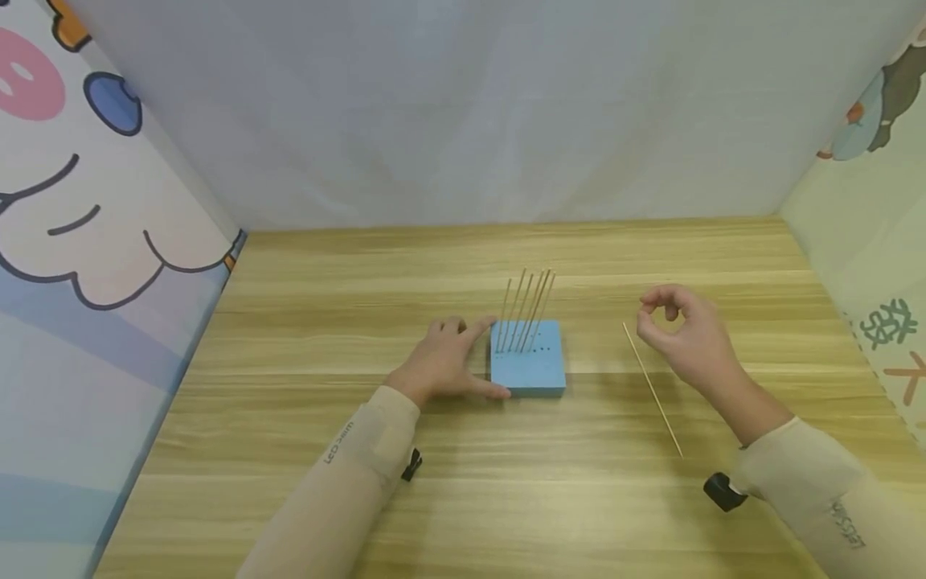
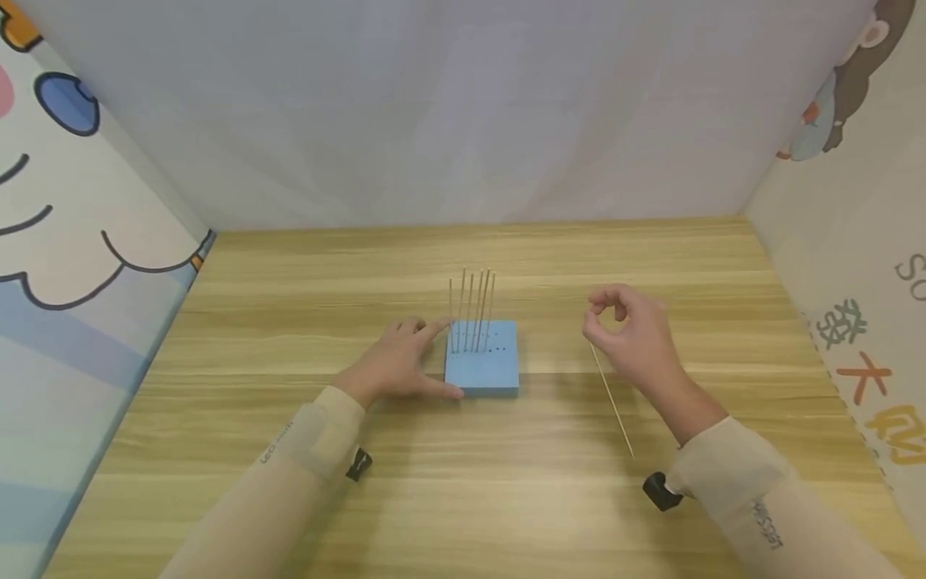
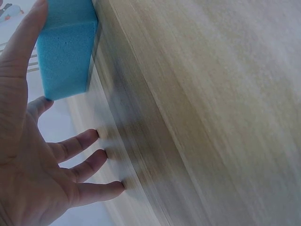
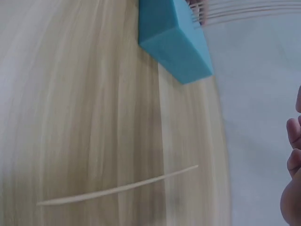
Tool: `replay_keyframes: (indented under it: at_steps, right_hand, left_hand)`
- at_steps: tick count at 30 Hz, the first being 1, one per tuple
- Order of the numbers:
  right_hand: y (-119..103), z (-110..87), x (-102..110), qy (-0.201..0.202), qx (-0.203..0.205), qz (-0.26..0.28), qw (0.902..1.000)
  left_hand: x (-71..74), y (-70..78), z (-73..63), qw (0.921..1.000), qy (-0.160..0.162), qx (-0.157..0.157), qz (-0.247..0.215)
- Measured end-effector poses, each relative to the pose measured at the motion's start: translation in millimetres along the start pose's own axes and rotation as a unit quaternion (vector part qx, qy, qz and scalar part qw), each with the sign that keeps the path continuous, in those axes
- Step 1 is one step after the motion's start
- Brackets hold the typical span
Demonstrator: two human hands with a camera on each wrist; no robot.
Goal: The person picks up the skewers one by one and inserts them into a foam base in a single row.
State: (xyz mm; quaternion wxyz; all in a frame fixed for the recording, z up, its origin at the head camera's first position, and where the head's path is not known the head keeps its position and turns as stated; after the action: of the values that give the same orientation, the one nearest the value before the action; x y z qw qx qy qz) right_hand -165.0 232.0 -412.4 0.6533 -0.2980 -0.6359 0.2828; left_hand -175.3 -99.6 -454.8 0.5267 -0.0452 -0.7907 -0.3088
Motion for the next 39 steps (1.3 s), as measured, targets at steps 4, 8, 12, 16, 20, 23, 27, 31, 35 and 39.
replay_keyframes:
  at_steps: [4, 8, 12, 16, 20, 23, 27, 31, 35, 39]
  right_hand:
    - [11, 1.0, 2, -0.002, 0.004, -0.036, 0.9993]
    - [20, 3.6, -1, -0.019, -0.009, -0.092, 0.9955]
    - [27, 4.7, -6, -0.049, -0.038, -0.145, 0.9875]
    - [35, 4.8, -11, -0.083, -0.067, -0.198, 0.9745]
    - [42, 4.9, -17, -0.1, -0.085, -0.242, 0.9614]
    - [45, 4.5, -21, -0.105, -0.092, -0.261, 0.9552]
    - [43, 3.8, -25, -0.103, -0.086, -0.284, 0.9494]
    - [39, 3.3, -26, -0.104, -0.078, -0.295, 0.9465]
    - [37, 3.3, -26, -0.117, -0.077, -0.311, 0.94]
    - [34, 3.8, -26, -0.124, -0.074, -0.334, 0.9313]
  left_hand:
    - [0.6, 0.0, 0.0, 1.0, 0.001, -0.002, 0.0]
    - [0.9, 0.7, 0.4, 1.0, -0.001, -0.002, 0.002]
    - [1.1, 1.4, 0.6, 1.0, -0.002, -0.002, 0.006]
    - [1.9, 2.3, 0.6, 1.0, -0.001, -0.001, 0.004]
    - [2.0, 2.4, 0.7, 1.0, -0.002, 0.001, 0.002]
    - [1.4, 1.8, 0.9, 1.0, -0.002, 0.001, 0.001]
    - [1.2, 0.9, 0.4, 1.0, 0.0, 0.0, 0.002]
    - [1.8, 0.8, -0.5, 1.0, 0.001, -0.001, 0.002]
    - [1.8, 1.0, -0.4, 1.0, 0.001, -0.004, 0.005]
    - [1.5, 1.2, 0.2, 0.9999, -0.002, -0.004, 0.01]
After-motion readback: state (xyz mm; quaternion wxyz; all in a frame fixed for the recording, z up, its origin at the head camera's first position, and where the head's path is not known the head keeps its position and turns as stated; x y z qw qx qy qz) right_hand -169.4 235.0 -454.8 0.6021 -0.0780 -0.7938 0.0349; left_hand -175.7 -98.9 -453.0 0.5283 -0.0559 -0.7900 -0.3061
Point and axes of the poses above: each hand's wrist, its own z-axis towards the middle knuckle, its own x-axis out of the back of the hand, y = z × x, the point moved 1 cm from there along z, towards the middle knuckle, and after that the axes turned 12 degrees about -x, right-handed, at the moved point
